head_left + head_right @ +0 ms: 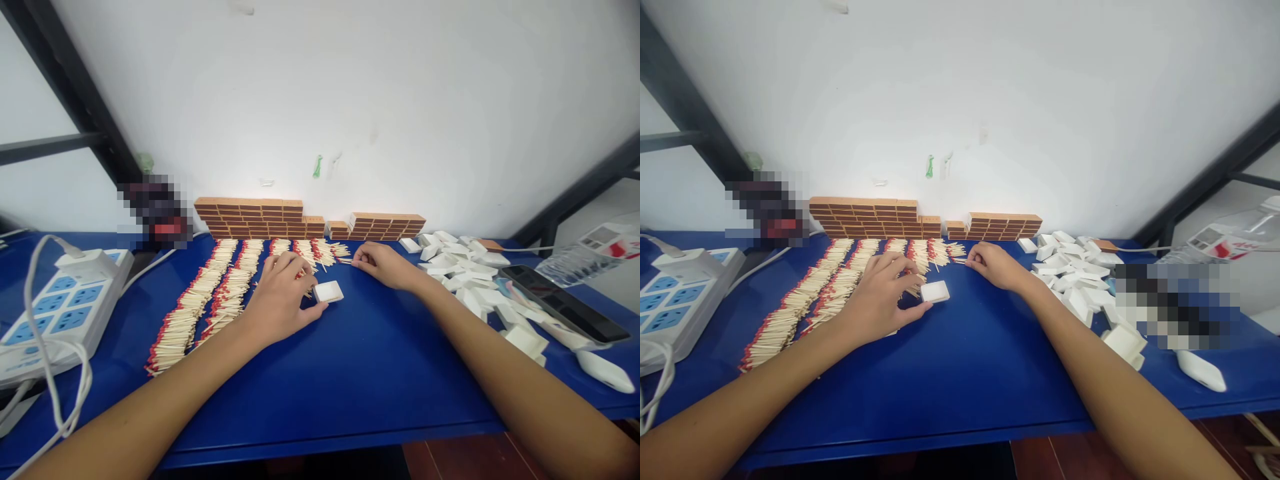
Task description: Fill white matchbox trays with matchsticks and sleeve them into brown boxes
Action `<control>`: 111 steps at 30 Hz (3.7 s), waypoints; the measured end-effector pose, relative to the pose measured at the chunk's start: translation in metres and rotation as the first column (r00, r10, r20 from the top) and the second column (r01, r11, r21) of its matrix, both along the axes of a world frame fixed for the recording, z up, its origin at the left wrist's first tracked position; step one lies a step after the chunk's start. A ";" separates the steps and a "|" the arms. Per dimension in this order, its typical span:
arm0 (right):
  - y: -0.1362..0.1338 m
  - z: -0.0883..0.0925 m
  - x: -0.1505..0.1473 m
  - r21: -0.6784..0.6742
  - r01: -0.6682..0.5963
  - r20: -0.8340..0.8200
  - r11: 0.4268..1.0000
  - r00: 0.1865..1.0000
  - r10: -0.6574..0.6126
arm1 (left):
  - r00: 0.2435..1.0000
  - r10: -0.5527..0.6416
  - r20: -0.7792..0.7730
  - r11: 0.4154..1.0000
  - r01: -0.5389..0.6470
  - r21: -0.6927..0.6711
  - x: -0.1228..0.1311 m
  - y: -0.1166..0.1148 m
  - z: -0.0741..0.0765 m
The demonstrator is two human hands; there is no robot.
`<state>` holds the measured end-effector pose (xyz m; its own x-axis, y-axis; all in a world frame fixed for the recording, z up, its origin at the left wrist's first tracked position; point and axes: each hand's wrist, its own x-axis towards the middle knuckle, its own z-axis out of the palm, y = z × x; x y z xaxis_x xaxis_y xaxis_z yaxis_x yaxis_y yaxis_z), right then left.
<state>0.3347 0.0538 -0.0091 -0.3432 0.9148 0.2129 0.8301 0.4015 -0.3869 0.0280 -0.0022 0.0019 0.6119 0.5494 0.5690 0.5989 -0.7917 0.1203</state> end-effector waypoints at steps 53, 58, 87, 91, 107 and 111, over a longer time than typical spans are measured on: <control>0.013 -0.008 -0.012 0.096 -0.029 -0.033 0.995 0.999 0.033 | 1.000 0.003 -0.012 1.000 -0.003 -0.006 0.000 0.001 -0.001; 0.010 -0.004 -0.010 0.040 -0.008 -0.009 0.999 1.000 0.008 | 1.000 0.008 -0.027 1.000 -0.008 -0.019 -0.001 0.001 -0.001; 0.020 -0.015 -0.009 0.174 -0.060 -0.011 0.983 0.998 0.062 | 0.999 0.038 -0.021 0.999 -0.038 -0.005 -0.001 0.002 -0.004; 0.021 -0.016 -0.009 0.170 -0.067 -0.006 0.983 0.998 0.069 | 0.999 0.031 -0.024 0.999 -0.031 -0.006 -0.002 0.002 -0.004; -0.047 0.026 -0.061 0.056 -0.253 0.020 0.966 0.968 0.252 | 0.996 0.073 -0.047 0.997 -0.074 -0.030 -0.001 0.002 0.000; -0.057 0.023 -0.074 0.008 -0.333 -0.020 0.943 0.943 0.334 | 0.997 0.065 -0.047 0.997 -0.066 -0.027 -0.002 0.002 -0.001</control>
